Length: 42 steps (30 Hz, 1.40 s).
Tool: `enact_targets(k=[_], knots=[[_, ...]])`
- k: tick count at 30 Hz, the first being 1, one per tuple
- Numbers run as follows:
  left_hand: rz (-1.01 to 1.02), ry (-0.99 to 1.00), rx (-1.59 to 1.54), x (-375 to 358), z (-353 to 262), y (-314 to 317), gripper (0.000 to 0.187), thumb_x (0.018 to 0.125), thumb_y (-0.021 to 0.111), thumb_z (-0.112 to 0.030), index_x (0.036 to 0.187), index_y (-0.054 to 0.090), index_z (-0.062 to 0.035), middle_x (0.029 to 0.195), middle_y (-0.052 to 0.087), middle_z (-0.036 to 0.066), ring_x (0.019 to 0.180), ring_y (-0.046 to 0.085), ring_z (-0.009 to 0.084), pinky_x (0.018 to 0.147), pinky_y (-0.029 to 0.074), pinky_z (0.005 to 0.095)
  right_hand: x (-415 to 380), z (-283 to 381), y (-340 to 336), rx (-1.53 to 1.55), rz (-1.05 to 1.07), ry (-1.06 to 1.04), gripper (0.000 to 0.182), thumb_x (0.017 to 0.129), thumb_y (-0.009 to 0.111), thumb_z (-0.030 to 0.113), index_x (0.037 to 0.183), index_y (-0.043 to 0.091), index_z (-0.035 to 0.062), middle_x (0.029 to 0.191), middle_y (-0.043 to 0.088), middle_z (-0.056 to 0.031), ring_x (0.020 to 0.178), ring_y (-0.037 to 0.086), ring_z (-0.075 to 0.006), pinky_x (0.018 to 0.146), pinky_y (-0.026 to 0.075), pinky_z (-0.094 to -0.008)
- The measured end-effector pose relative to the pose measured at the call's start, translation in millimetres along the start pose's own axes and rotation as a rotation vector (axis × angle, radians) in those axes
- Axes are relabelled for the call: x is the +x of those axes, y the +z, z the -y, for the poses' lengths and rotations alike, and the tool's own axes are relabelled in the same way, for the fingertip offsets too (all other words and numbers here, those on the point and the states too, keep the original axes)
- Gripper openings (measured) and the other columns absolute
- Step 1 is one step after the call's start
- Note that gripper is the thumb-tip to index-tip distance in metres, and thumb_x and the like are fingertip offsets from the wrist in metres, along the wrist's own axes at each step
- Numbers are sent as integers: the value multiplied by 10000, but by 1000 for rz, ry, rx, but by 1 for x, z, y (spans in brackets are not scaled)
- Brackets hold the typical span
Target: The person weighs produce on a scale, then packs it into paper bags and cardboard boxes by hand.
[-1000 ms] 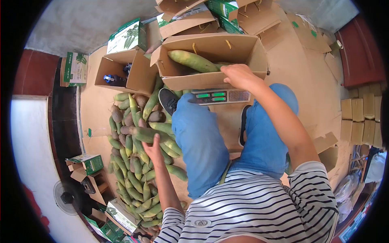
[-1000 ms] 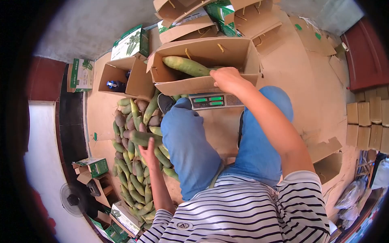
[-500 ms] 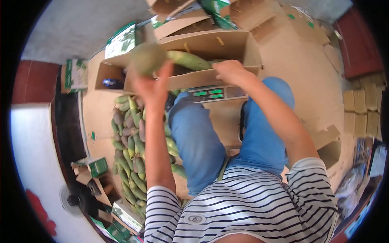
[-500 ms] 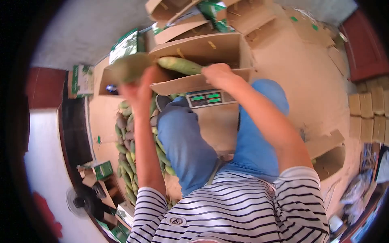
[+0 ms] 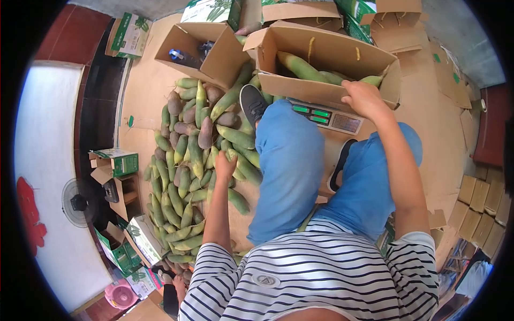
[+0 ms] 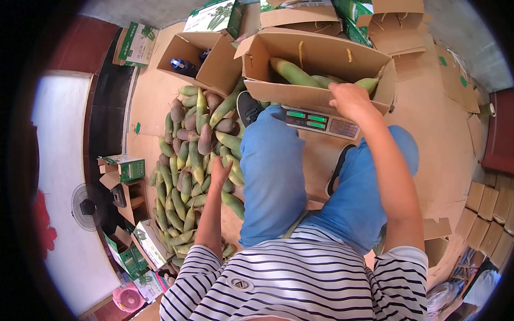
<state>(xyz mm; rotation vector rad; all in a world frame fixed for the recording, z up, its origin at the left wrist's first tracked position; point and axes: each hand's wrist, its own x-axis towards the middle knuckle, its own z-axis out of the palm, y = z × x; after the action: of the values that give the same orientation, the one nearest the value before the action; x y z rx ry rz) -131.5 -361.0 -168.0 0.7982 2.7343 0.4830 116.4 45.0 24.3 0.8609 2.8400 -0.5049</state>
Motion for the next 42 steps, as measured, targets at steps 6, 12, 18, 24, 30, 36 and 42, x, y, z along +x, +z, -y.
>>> enact_targets(k=[6, 12, 18, 24, 30, 36, 42], knots=[[453, -809, -503, -54, 81, 75, 488, 771, 700, -410, 971, 547, 7, 837, 567, 100, 767, 563, 235, 658, 480, 376, -1, 7, -5, 1, -4, 28, 270, 800, 646, 185, 987, 544, 18, 928, 626, -193, 932, 581, -366, 776, 461, -455], [290, -742, -633, -49, 62, 117, 758, 682, 769, -459, 1155, 491, 64, 990, 555, 121, 786, 561, 253, 653, 475, 408, 0, 11, -7, -6, -3, 36, 268, 801, 645, 185, 979, 532, 19, 894, 622, -198, 905, 582, -376, 753, 456, -466], [113, -726, -608, -34, 48, 126, 785, 660, 784, -449, 1142, 480, 90, 1000, 585, 160, 800, 582, 281, 641, 481, 373, 1, 11, -4, -1, -31, 19, 262, 797, 646, 187, 949, 521, 15, 878, 618, -197, 889, 582, -377, 746, 455, -466], [177, -829, -782, -40, 12, 94, 675, 681, 802, -230, 1189, 469, 66, 1153, 553, 181, 1019, 566, 271, 825, 472, 343, -1, 9, -5, -6, -25, 16, 250, 791, 650, 177, 909, 513, 4, 885, 620, -191, 903, 579, -370, 758, 457, -458], [-140, -186, -997, -32, -65, -2, 533, 762, 733, -129, 1197, 483, 51, 1129, 557, 130, 1009, 539, 203, 876, 430, 311, 0, 1, 3, -11, -46, -21, 278, 796, 647, 177, 939, 491, -4, 876, 613, -202, 871, 581, -376, 727, 455, -461], [-499, 299, -1239, 23, -227, -139, 419, 796, 649, 37, 1183, 489, 51, 1168, 543, 123, 1025, 540, 170, 900, 442, 318, 0, 1, 2, 18, -21, -7, 265, 802, 656, 174, 924, 520, -18, 882, 625, -201, 898, 594, -370, 759, 466, -458], [-22, 463, -1290, 52, -327, -135, 502, 792, 707, -109, 1200, 457, 45, 1189, 520, 139, 1115, 502, 206, 941, 413, 346, -1, -3, 3, 8, -23, -32, 256, 800, 654, 170, 924, 527, -14, 882, 627, -204, 903, 594, -368, 761, 467, -452]])
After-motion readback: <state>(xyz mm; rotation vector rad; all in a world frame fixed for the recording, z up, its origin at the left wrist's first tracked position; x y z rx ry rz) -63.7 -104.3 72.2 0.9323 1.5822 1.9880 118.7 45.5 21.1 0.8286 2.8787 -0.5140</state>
